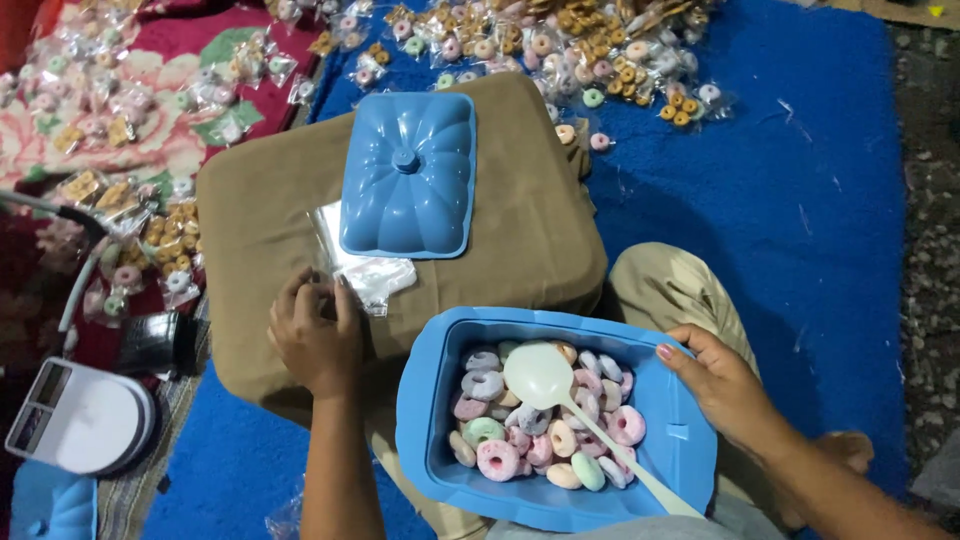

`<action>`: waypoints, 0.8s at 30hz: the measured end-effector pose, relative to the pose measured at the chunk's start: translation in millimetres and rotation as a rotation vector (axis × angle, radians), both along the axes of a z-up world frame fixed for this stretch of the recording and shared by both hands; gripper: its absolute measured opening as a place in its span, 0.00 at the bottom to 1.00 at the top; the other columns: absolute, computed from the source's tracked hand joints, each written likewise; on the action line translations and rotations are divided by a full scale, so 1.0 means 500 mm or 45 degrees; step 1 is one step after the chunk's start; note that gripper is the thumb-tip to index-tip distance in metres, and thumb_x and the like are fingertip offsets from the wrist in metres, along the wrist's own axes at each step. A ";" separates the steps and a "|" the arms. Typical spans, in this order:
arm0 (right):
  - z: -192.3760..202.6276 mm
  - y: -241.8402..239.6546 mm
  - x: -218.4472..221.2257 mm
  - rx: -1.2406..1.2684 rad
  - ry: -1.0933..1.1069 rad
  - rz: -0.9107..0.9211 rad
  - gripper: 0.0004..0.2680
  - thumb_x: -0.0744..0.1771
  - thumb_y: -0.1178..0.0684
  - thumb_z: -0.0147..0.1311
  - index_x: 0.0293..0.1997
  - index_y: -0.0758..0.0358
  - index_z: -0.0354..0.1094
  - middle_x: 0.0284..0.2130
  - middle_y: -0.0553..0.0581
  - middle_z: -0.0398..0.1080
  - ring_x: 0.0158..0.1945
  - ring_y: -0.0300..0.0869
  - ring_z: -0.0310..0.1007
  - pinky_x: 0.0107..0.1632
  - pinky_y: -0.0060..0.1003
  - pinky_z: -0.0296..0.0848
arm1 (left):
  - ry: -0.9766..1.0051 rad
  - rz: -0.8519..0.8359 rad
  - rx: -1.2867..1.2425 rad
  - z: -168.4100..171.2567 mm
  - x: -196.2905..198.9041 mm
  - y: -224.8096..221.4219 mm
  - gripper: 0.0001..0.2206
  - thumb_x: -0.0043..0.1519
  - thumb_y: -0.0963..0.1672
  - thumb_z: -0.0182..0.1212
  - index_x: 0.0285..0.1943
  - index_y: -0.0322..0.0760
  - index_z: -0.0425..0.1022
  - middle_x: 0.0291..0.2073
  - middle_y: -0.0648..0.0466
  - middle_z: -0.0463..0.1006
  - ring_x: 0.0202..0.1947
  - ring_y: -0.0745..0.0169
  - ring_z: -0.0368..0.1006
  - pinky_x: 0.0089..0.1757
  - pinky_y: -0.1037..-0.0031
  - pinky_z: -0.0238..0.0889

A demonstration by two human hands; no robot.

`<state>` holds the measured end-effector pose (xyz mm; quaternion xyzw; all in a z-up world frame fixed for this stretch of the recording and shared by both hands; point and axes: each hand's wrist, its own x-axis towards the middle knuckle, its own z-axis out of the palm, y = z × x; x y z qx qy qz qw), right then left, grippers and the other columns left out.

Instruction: The person scoops colorful ring-shaped candies from a blue container using a white plastic spoon and places them into small clear plastic bags. They seal each bag and set it aside on a brown cushion. The process is repeated for several bags.

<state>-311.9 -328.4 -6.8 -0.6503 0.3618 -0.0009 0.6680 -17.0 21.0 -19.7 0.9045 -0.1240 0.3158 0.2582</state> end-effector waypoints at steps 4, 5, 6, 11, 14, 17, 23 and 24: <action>0.017 0.027 -0.014 -0.064 -0.001 -0.041 0.07 0.69 0.51 0.54 0.44 0.62 0.73 0.23 0.58 0.72 0.21 0.43 0.69 0.25 0.38 0.69 | -0.024 -0.013 0.007 0.003 -0.002 0.000 0.11 0.67 0.46 0.65 0.31 0.41 0.74 0.58 0.53 0.81 0.55 0.46 0.75 0.48 0.51 0.65; 0.021 0.036 -0.020 -0.061 -0.002 -0.054 0.07 0.69 0.51 0.54 0.44 0.62 0.73 0.23 0.58 0.72 0.21 0.43 0.69 0.25 0.38 0.69 | -0.025 -0.026 0.009 0.003 -0.002 -0.001 0.11 0.67 0.46 0.65 0.31 0.41 0.74 0.58 0.53 0.81 0.55 0.46 0.75 0.48 0.51 0.65; 0.023 0.047 -0.025 -0.045 -0.029 -0.080 0.07 0.70 0.52 0.54 0.44 0.63 0.72 0.22 0.59 0.72 0.20 0.44 0.69 0.23 0.38 0.69 | -0.033 -0.036 0.000 0.002 -0.001 0.002 0.10 0.66 0.46 0.65 0.32 0.40 0.76 0.59 0.52 0.80 0.56 0.46 0.75 0.49 0.50 0.65; 0.019 0.082 -0.048 -0.088 -0.040 -0.171 0.07 0.70 0.53 0.54 0.45 0.66 0.73 0.24 0.60 0.73 0.22 0.44 0.70 0.25 0.39 0.70 | -0.044 -0.082 -0.052 0.007 -0.007 0.001 0.07 0.65 0.45 0.65 0.34 0.40 0.78 0.58 0.51 0.80 0.56 0.46 0.75 0.48 0.51 0.65; 0.012 0.106 -0.059 -0.094 -0.114 -0.196 0.06 0.70 0.53 0.54 0.44 0.66 0.73 0.23 0.58 0.71 0.23 0.39 0.68 0.26 0.35 0.66 | -0.018 -0.095 -0.085 0.006 -0.009 0.005 0.10 0.64 0.44 0.63 0.30 0.38 0.71 0.59 0.55 0.79 0.57 0.47 0.74 0.52 0.52 0.64; 0.010 0.119 -0.069 -0.112 -0.011 -0.266 0.07 0.70 0.54 0.54 0.44 0.67 0.74 0.25 0.61 0.72 0.24 0.43 0.68 0.27 0.38 0.67 | -0.066 -0.120 -0.174 0.018 -0.017 0.007 0.09 0.65 0.44 0.61 0.31 0.39 0.74 0.57 0.54 0.81 0.55 0.48 0.76 0.52 0.52 0.66; 0.015 0.074 -0.040 -0.174 0.084 -0.229 0.07 0.70 0.53 0.55 0.45 0.65 0.75 0.22 0.62 0.71 0.21 0.46 0.67 0.25 0.41 0.67 | -0.186 -0.134 -0.338 0.035 -0.020 0.005 0.12 0.68 0.42 0.59 0.30 0.35 0.69 0.53 0.47 0.82 0.43 0.49 0.77 0.43 0.60 0.68; 0.002 0.051 -0.034 -0.150 -0.017 -0.160 0.06 0.69 0.53 0.56 0.43 0.63 0.73 0.21 0.58 0.69 0.19 0.43 0.65 0.22 0.38 0.65 | -0.229 -0.173 -0.377 0.039 -0.021 0.005 0.11 0.69 0.40 0.59 0.31 0.33 0.69 0.53 0.42 0.81 0.48 0.46 0.77 0.44 0.59 0.67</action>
